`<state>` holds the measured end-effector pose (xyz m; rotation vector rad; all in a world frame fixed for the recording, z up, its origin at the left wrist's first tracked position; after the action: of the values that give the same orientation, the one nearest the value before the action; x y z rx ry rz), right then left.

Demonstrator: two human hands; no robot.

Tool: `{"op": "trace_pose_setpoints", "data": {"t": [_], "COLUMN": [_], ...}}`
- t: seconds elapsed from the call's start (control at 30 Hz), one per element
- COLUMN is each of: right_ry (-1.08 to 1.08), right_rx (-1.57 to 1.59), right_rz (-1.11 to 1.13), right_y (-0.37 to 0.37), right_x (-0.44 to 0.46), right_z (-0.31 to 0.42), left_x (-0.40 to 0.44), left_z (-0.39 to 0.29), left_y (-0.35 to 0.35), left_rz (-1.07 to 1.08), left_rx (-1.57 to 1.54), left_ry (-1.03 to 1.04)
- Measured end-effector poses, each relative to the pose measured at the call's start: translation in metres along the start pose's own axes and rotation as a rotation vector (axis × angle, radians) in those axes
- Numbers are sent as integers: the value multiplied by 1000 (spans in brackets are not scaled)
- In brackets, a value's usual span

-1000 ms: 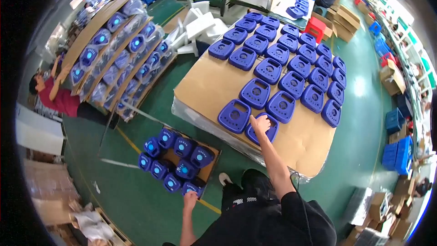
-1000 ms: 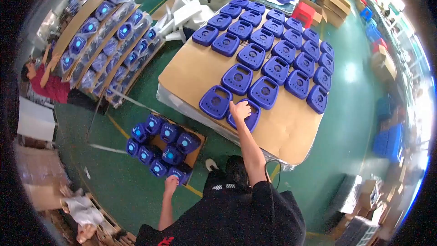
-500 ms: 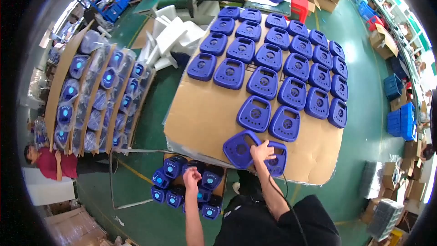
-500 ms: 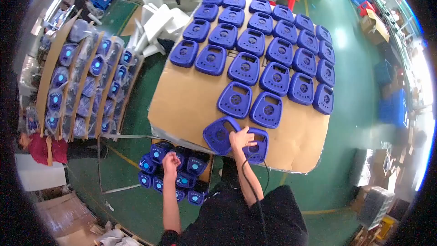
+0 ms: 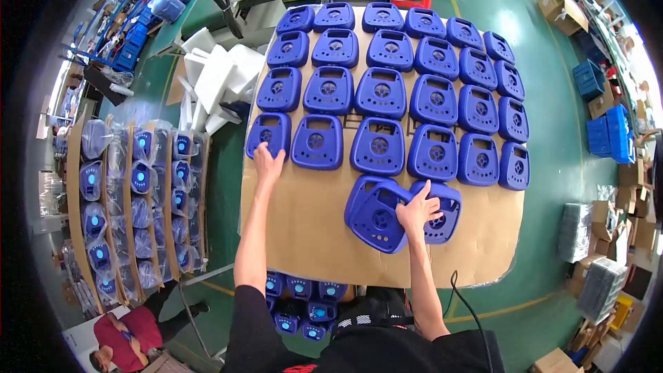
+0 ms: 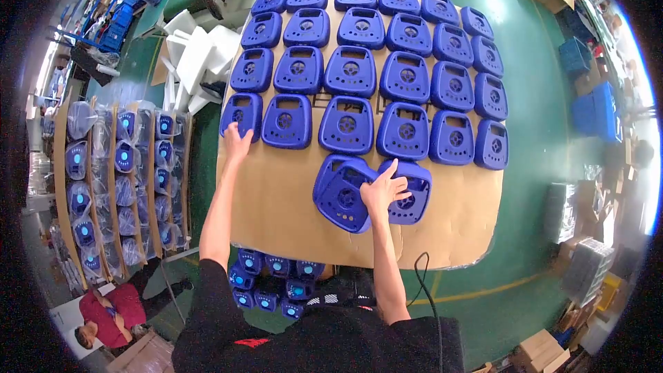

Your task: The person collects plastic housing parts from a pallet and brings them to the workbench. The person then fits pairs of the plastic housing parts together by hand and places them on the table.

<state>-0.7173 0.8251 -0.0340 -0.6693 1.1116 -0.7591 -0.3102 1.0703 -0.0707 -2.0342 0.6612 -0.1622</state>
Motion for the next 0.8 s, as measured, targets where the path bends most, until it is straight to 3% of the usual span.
{"op": "trace_pose_setpoints", "data": {"t": [0.2, 0.33, 0.4, 0.47, 0.53, 0.57, 0.6, 0.77, 0.8], "right_ry": [113, 73, 72, 67, 70, 79, 91, 91, 94], "right_rx": [-122, -191, -223, -233, -196, -205, -213, -158, -140], "right_rz": [-8, 44, 36, 24, 34, 35, 35, -27, -30], "right_y": [19, 13, 11, 13, 17, 19, 20, 20, 20], "right_x": [23, 17, 13, 13, 15, 16, 17, 18, 18], "right_z": [28, 37, 44, 47, 42, 42, 41, 40, 41], "left_x": [65, 84, 88, 90, 99, 99, 99, 82, 78], "left_z": [-33, -40, -51, -50, -65, -73, -67, -69, -75], "left_y": [35, 34, 30, 28, 23, 24, 31, 22, 9], "left_rz": [229, 170, 317, 258, 247, 278, 147, 174, 45], "left_rx": [176, 184, 233, 268, 467, 439, 436, 383, 438], "left_ry": [-255, -433, -546, -581, -460, -464, -459, -429, -424]}}
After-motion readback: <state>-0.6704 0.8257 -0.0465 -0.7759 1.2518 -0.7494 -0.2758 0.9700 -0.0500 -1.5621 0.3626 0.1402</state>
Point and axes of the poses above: each hand's wrist, its own x-axis towards the middle knuckle, its own y-axis out of the palm, z = x × y, the point moved 7 cm from there along x, towards the middle knuckle, and after that the axes turned 13 degrees about z, right-handed, at the moved point
